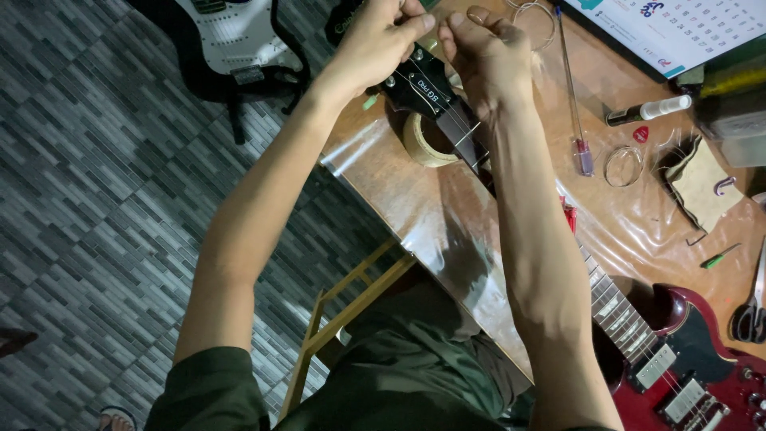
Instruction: Restringing an electric guitar by threading new strings through the tuning pegs and winding them to the correct tension.
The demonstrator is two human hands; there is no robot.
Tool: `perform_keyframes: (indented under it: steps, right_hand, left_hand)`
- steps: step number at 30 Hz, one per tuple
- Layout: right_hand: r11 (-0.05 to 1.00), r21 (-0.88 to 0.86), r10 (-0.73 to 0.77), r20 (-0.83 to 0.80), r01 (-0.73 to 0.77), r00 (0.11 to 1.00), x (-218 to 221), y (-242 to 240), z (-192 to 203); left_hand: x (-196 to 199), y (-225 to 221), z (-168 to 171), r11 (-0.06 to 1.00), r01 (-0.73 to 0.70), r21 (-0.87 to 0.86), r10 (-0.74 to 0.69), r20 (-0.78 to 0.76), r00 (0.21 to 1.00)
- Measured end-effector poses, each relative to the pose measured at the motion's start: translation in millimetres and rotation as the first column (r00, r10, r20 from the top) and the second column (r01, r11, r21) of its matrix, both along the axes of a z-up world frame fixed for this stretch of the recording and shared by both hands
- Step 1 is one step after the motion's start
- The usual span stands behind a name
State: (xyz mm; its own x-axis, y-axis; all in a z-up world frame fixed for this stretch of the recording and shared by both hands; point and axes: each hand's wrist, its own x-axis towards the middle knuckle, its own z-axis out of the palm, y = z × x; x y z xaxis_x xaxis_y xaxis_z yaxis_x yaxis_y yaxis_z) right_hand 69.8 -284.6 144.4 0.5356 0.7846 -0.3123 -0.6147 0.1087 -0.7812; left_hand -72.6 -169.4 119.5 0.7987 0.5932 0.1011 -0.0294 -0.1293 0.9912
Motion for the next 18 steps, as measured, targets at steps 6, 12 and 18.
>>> perform_keyframes:
  steps: [6, 12, 18]
  right_hand:
    - [0.978, -0.155, 0.204, 0.601, -0.138, 0.773, -9, -1, 7]
    - [0.897, -0.389, 0.424, 0.892, -0.211, 0.157, 3, -5, 11]
    - [0.975, -0.218, 0.206, 0.954, -0.036, -0.217, 14, 0, -8]
  left_hand:
    - [1, 3, -2, 1.000, 0.005, 0.002, -0.005, 0.016, 1.000]
    - [4, 4, -8, 0.981, -0.043, 0.188, 0.033, 0.057, 0.998]
    - [0, 1, -2, 0.977, -0.050, 0.205, 0.029, 0.101, 0.994]
